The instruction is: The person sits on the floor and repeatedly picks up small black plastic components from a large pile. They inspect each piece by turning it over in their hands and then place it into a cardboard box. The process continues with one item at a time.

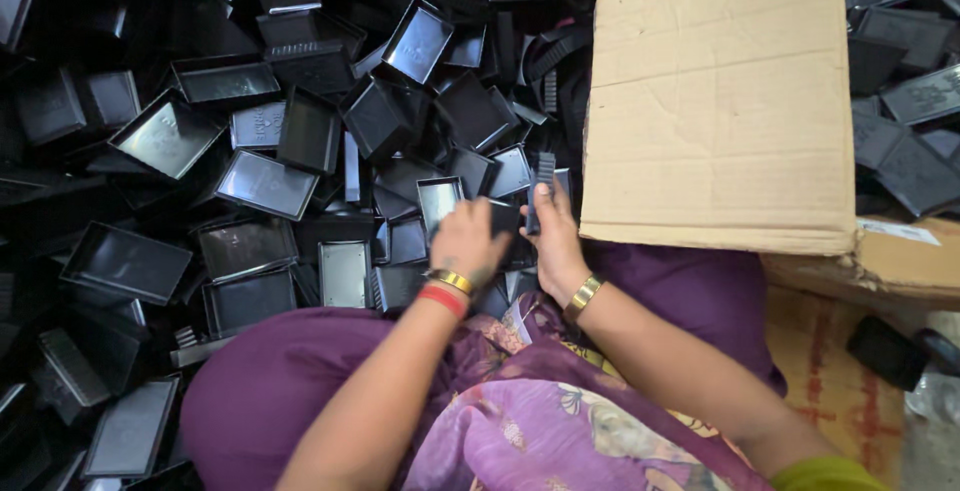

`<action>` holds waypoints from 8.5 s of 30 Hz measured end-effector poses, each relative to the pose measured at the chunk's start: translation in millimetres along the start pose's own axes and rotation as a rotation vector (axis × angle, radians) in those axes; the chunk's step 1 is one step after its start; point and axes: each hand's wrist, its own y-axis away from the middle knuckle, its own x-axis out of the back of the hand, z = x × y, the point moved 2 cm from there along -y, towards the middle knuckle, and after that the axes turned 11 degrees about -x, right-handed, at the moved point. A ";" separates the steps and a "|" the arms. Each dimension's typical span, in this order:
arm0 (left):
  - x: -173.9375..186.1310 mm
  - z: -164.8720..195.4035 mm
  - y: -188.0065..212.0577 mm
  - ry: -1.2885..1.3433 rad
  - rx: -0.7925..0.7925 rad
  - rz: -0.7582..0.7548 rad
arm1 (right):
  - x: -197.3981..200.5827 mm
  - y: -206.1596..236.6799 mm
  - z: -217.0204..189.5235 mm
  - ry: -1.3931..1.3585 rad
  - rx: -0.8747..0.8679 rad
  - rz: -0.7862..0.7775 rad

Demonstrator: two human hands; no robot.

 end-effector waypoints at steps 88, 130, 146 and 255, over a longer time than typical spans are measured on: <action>63.4 -85.2 -31.3 -0.226 0.295 0.230 | -9.7 22.7 -5.1 -0.146 -0.354 -0.439; 57.3 -10.5 -10.7 1.465 0.472 0.063 | -19.1 33.6 -35.6 -0.224 0.021 -0.450; 49.6 -23.4 -13.2 1.363 0.509 0.082 | -20.8 43.3 -15.0 0.203 0.250 -0.534; 136.7 -114.2 -1.5 -0.328 0.571 0.535 | 43.7 96.6 -157.4 -0.555 0.718 -0.354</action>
